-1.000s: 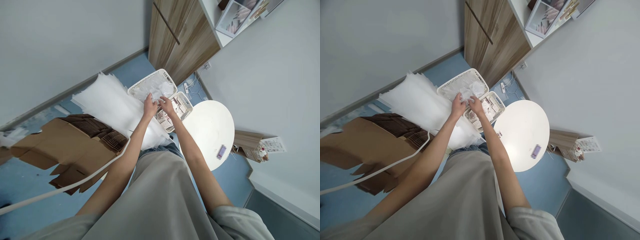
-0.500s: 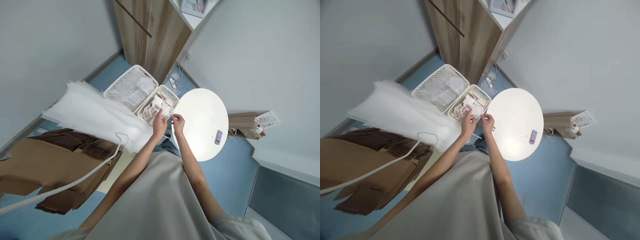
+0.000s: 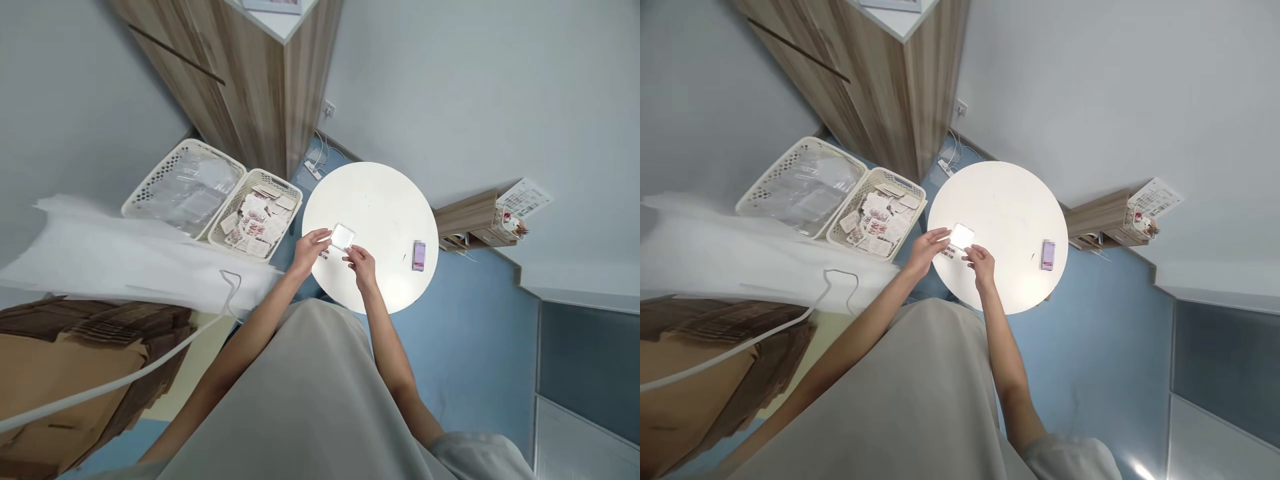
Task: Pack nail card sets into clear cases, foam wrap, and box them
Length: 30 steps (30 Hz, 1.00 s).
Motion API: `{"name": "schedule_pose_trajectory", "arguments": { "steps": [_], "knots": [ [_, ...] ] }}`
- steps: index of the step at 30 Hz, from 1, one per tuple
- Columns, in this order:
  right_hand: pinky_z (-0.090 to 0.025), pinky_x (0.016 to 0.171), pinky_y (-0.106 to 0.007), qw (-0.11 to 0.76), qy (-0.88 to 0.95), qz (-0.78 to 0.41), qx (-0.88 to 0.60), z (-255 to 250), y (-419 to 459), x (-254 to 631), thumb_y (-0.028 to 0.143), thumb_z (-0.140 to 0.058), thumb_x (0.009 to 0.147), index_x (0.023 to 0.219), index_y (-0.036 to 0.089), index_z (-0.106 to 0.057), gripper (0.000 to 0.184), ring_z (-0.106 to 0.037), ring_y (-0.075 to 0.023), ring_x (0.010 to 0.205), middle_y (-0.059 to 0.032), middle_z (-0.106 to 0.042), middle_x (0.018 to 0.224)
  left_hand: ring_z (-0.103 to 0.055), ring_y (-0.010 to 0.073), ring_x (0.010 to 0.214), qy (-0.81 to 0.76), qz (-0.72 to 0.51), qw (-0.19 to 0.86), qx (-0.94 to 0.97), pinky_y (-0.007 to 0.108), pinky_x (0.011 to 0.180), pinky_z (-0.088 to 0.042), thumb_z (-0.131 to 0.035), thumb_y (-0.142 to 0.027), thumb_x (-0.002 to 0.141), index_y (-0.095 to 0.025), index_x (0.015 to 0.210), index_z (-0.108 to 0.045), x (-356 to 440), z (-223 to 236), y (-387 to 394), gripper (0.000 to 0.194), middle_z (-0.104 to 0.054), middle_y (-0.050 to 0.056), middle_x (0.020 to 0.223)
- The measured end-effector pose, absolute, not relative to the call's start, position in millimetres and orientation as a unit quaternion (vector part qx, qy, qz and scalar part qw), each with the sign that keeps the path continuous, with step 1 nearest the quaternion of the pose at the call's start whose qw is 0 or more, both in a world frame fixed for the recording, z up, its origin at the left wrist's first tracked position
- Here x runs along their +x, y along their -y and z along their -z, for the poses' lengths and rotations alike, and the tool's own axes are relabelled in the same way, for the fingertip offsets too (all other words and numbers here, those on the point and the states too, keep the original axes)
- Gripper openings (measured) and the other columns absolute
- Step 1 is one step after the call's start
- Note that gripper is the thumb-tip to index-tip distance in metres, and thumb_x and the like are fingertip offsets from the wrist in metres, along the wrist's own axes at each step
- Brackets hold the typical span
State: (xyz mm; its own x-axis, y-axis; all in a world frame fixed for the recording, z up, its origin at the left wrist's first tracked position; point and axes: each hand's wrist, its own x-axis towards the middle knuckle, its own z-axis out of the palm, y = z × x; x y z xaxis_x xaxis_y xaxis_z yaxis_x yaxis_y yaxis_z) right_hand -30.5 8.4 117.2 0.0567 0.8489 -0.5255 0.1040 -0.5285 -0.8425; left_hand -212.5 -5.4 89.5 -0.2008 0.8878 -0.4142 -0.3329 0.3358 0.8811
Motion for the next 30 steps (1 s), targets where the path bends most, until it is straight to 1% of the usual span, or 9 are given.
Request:
{"name": "schedule_pose_trajectory", "arguments": {
  "steps": [5,9,11,13,15,17,20,25,30],
  "knots": [
    [-0.052,0.063,-0.027,0.327,0.348,-0.599,-0.643,-111,-9,15,0.051,-0.090,0.074,0.110,0.021,-0.071,0.050,-0.082,-0.0225,0.086,-0.0097,-0.082,0.107,-0.075,0.0294,0.125,-0.531,-0.508,0.652,0.187,0.044,0.107,-0.062,-0.089,-0.044,0.082,-0.019,0.135,-0.072,-179,-87,5,0.061,-0.074,0.019,0.143],
    [-0.058,0.070,-0.031,0.306,0.390,-0.593,-0.634,-106,-4,39,0.052,-0.087,0.078,0.118,0.023,-0.069,0.053,-0.081,-0.0238,0.088,-0.0095,-0.082,0.110,-0.073,0.0301,0.131,-0.546,-0.502,0.650,0.166,0.046,0.114,-0.059,-0.092,-0.045,0.079,-0.018,0.131,-0.073,-157,-86,7,0.062,-0.077,0.019,0.138],
    [-0.062,0.080,-0.037,0.299,0.464,-0.543,-0.633,-106,-2,49,0.051,-0.087,0.080,0.127,0.025,-0.067,0.057,-0.079,-0.0267,0.103,-0.0121,-0.078,0.130,-0.073,0.0303,0.130,-0.568,-0.494,0.637,0.166,0.046,0.114,-0.059,-0.092,-0.045,0.076,-0.018,0.129,-0.074,-148,-87,8,0.062,-0.077,0.018,0.137],
    [-0.062,0.096,-0.043,0.293,0.554,-0.478,-0.616,-106,-1,57,0.046,-0.089,0.079,0.133,0.028,-0.065,0.062,-0.072,-0.0303,0.126,-0.0131,-0.067,0.152,-0.074,0.0304,0.128,-0.582,-0.482,0.631,0.177,0.046,0.113,-0.060,-0.093,-0.046,0.076,-0.019,0.128,-0.074,-142,-87,11,0.062,-0.078,0.017,0.136],
    [-0.057,0.112,-0.049,0.275,0.627,-0.435,-0.585,-106,-1,65,0.040,-0.089,0.080,0.135,0.029,-0.065,0.062,-0.061,-0.0322,0.143,-0.0125,-0.060,0.161,-0.074,0.0305,0.127,-0.586,-0.471,0.631,0.194,0.047,0.112,-0.060,-0.093,-0.046,0.075,-0.020,0.130,-0.074,-136,-87,14,0.063,-0.078,0.017,0.135],
    [-0.050,0.121,-0.052,0.252,0.670,-0.418,-0.560,-106,-1,71,0.036,-0.087,0.083,0.133,0.028,-0.066,0.055,-0.056,-0.0329,0.149,-0.0120,-0.061,0.160,-0.074,0.0312,0.127,-0.587,-0.464,0.631,0.208,0.047,0.112,-0.060,-0.092,-0.047,0.076,-0.020,0.131,-0.074,-133,-87,17,0.064,-0.078,0.017,0.136],
    [-0.048,0.124,-0.053,0.241,0.687,-0.404,-0.554,-106,-1,75,0.036,-0.086,0.084,0.128,0.027,-0.068,0.048,-0.058,-0.0336,0.147,-0.0121,-0.065,0.155,-0.071,0.0330,0.132,-0.576,-0.461,0.637,0.222,0.049,0.114,-0.058,-0.092,-0.047,0.077,-0.020,0.134,-0.073,-130,-89,22,0.066,-0.075,0.018,0.140],
    [-0.059,0.111,-0.049,0.252,0.630,-0.488,-0.549,-108,3,75,0.050,-0.088,0.081,0.123,0.028,-0.069,0.051,-0.072,-0.0296,0.126,-0.0084,-0.076,0.135,-0.058,0.0369,0.149,-0.478,-0.464,0.708,0.235,0.054,0.125,-0.046,-0.095,-0.040,0.076,-0.024,0.150,-0.065,-133,-97,30,0.082,-0.058,0.018,0.164],
    [-0.061,0.109,-0.046,0.257,0.570,-0.583,-0.518,-113,10,74,0.055,-0.091,0.077,0.111,0.027,-0.070,0.049,-0.076,-0.0275,0.120,-0.0068,-0.079,0.125,-0.054,0.0385,0.152,-0.476,-0.440,0.718,0.254,0.059,0.129,-0.039,-0.099,-0.038,0.073,-0.023,0.154,-0.063,-141,-96,36,0.090,-0.061,0.019,0.160]
  ]
}}
